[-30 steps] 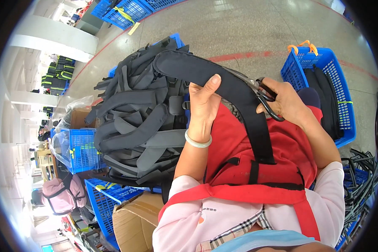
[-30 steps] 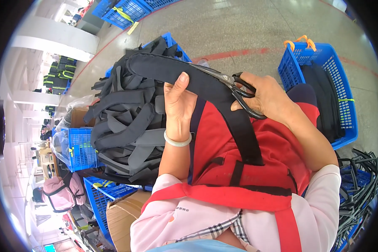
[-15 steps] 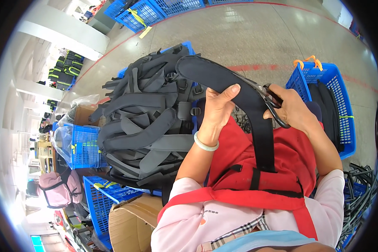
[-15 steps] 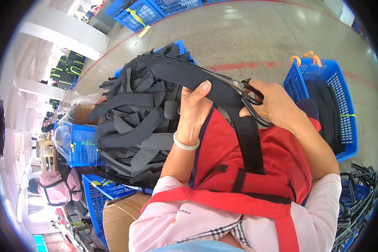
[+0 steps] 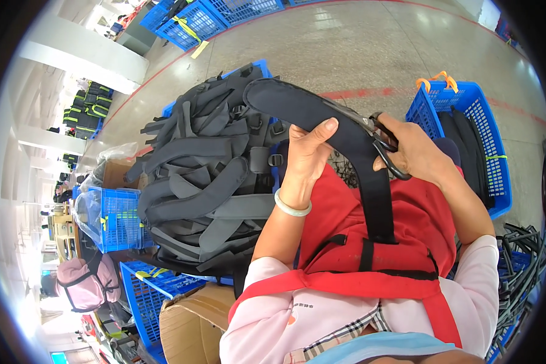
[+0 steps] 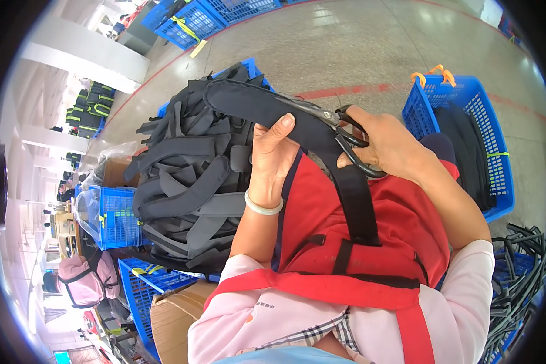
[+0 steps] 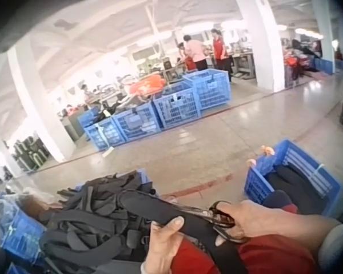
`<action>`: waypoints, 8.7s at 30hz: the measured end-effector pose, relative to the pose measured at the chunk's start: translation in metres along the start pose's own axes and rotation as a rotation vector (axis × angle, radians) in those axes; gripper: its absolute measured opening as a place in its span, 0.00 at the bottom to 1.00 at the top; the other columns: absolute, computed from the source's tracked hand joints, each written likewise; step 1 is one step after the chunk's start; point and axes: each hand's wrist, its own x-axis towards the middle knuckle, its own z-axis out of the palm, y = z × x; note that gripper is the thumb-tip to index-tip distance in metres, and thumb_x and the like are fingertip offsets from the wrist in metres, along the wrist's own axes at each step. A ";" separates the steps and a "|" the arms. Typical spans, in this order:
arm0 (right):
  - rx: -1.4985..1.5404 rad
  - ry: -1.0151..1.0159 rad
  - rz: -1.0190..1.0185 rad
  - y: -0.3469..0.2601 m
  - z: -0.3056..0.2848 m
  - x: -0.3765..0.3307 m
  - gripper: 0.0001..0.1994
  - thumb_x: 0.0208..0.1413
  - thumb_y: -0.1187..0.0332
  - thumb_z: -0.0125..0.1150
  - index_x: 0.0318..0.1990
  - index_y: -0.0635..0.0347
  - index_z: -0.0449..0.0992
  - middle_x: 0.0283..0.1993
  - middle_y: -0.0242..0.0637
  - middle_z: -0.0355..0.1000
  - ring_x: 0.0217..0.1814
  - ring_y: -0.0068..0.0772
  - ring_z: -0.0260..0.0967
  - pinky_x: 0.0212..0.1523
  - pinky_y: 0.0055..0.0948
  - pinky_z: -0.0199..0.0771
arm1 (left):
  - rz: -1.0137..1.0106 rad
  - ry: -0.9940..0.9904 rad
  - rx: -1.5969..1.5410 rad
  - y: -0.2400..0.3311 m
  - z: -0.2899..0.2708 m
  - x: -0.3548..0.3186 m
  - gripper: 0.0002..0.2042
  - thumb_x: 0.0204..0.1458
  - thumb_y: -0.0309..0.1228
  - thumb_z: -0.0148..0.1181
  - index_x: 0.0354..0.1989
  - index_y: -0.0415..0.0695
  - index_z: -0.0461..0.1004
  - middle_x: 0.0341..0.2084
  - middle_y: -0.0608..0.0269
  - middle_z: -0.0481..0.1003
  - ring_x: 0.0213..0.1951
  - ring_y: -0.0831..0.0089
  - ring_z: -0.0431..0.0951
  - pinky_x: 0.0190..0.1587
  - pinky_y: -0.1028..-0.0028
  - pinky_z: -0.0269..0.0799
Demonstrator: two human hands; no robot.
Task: Trimming excess material and loose threads from black backpack straps using scissors.
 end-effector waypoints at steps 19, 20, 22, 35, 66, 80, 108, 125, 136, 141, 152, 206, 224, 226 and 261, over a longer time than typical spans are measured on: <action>0.723 0.448 -0.271 0.022 -0.001 0.010 0.13 0.48 0.72 0.70 0.34 0.57 0.67 0.29 0.23 0.60 0.32 0.14 0.56 0.33 0.19 0.59 | -0.203 -0.376 1.069 0.043 0.063 0.021 0.14 0.47 0.24 0.66 0.42 0.34 0.75 0.34 0.60 0.78 0.39 0.69 0.77 0.43 0.71 0.73; 0.746 0.466 -0.288 0.025 0.004 0.009 0.13 0.48 0.73 0.70 0.34 0.57 0.68 0.29 0.23 0.64 0.32 0.15 0.60 0.34 0.18 0.62 | -0.228 -0.386 1.064 0.026 0.049 0.008 0.14 0.47 0.24 0.66 0.42 0.34 0.75 0.34 0.60 0.78 0.39 0.69 0.77 0.43 0.71 0.73; 0.789 0.428 -0.228 0.029 0.017 0.001 0.12 0.50 0.73 0.69 0.34 0.57 0.68 0.30 0.24 0.67 0.33 0.14 0.64 0.34 0.17 0.64 | -0.517 -0.418 1.055 0.000 0.021 -0.024 0.21 0.41 0.25 0.70 0.45 0.38 0.73 0.38 0.58 0.71 0.37 0.65 0.72 0.42 0.70 0.71; 0.868 0.320 0.051 0.064 0.059 -0.002 0.09 0.57 0.67 0.62 0.33 0.61 0.68 0.27 0.29 0.70 0.29 0.17 0.69 0.32 0.18 0.70 | -0.103 -0.163 0.913 -0.022 0.002 -0.030 0.22 0.46 0.15 0.65 0.48 0.39 0.64 0.39 0.63 0.72 0.41 0.80 0.73 0.44 0.79 0.71; 0.077 0.108 0.067 0.077 0.091 -0.064 0.35 0.38 0.56 0.75 0.51 0.61 0.61 0.35 0.42 0.67 0.34 0.47 0.68 0.34 0.38 0.68 | -0.277 0.097 0.514 -0.008 -0.016 -0.043 0.08 0.50 0.22 0.65 0.38 0.36 0.76 0.28 0.68 0.77 0.29 0.83 0.74 0.34 0.83 0.70; 0.026 0.004 0.239 0.057 0.062 -0.061 0.29 0.39 0.53 0.74 0.42 0.60 0.65 0.24 0.46 0.68 0.29 0.54 0.68 0.29 0.41 0.68 | -0.307 0.017 0.529 -0.011 -0.013 -0.048 0.07 0.51 0.22 0.64 0.37 0.36 0.75 0.27 0.70 0.76 0.29 0.85 0.73 0.33 0.84 0.69; -0.129 -0.171 0.165 0.056 0.004 -0.053 0.28 0.38 0.58 0.75 0.42 0.62 0.67 0.23 0.42 0.65 0.27 0.46 0.65 0.31 0.38 0.64 | -0.371 -0.092 0.584 -0.029 -0.003 -0.050 0.06 0.50 0.23 0.65 0.36 0.37 0.76 0.23 0.73 0.75 0.26 0.88 0.70 0.29 0.85 0.66; 0.308 0.077 0.053 0.057 0.132 -0.055 0.37 0.36 0.59 0.78 0.49 0.63 0.59 0.29 0.42 0.65 0.29 0.41 0.62 0.32 0.37 0.64 | -0.096 0.216 0.433 0.005 -0.016 -0.046 0.07 0.50 0.24 0.65 0.36 0.37 0.75 0.30 0.64 0.77 0.30 0.79 0.76 0.36 0.79 0.73; 0.424 0.016 0.077 0.038 0.132 -0.040 0.34 0.36 0.52 0.78 0.40 0.65 0.62 0.24 0.39 0.61 0.25 0.31 0.56 0.27 0.32 0.60 | -0.066 0.211 0.416 0.008 -0.025 -0.050 0.07 0.50 0.25 0.65 0.36 0.37 0.76 0.31 0.64 0.78 0.31 0.79 0.76 0.38 0.79 0.72; 0.515 -0.025 0.105 0.043 0.127 -0.038 0.30 0.38 0.54 0.77 0.36 0.64 0.63 0.23 0.32 0.56 0.26 0.22 0.51 0.26 0.27 0.56 | -0.066 0.241 0.441 0.008 -0.029 -0.050 0.07 0.50 0.25 0.65 0.36 0.38 0.75 0.29 0.66 0.77 0.30 0.81 0.75 0.36 0.81 0.71; 0.307 -0.023 0.079 0.046 0.096 -0.049 0.26 0.41 0.59 0.76 0.41 0.62 0.65 0.22 0.37 0.62 0.23 0.33 0.57 0.26 0.32 0.62 | -0.073 0.086 0.601 -0.007 -0.014 -0.058 0.06 0.50 0.22 0.65 0.34 0.37 0.74 0.26 0.71 0.75 0.27 0.85 0.71 0.31 0.84 0.69; 0.212 -0.022 0.042 0.059 0.081 -0.071 0.38 0.35 0.52 0.78 0.47 0.61 0.59 0.25 0.39 0.60 0.28 0.36 0.61 0.30 0.32 0.62 | -0.216 -0.003 0.456 -0.023 -0.003 -0.052 0.07 0.52 0.25 0.65 0.36 0.36 0.75 0.26 0.68 0.77 0.27 0.84 0.74 0.30 0.83 0.70; 0.306 -0.067 0.182 0.057 0.089 -0.072 0.39 0.33 0.51 0.78 0.47 0.61 0.58 0.32 0.42 0.66 0.33 0.41 0.65 0.36 0.37 0.67 | -0.214 0.059 0.395 -0.026 -0.007 -0.053 0.07 0.50 0.23 0.65 0.36 0.36 0.75 0.27 0.66 0.77 0.27 0.81 0.75 0.31 0.81 0.72; 0.303 -0.044 0.163 0.061 0.092 -0.074 0.39 0.33 0.51 0.78 0.47 0.61 0.58 0.32 0.42 0.66 0.33 0.42 0.65 0.36 0.37 0.67 | -0.225 0.060 0.391 -0.024 -0.004 -0.052 0.07 0.50 0.22 0.65 0.36 0.36 0.76 0.27 0.66 0.77 0.27 0.81 0.75 0.31 0.82 0.72; 0.473 -0.056 0.080 0.066 0.098 -0.069 0.26 0.45 0.56 0.73 0.33 0.64 0.61 0.24 0.36 0.57 0.28 0.24 0.54 0.29 0.29 0.60 | -0.230 0.154 0.384 -0.026 -0.011 -0.052 0.04 0.50 0.21 0.64 0.33 0.38 0.76 0.26 0.69 0.76 0.27 0.83 0.74 0.32 0.83 0.69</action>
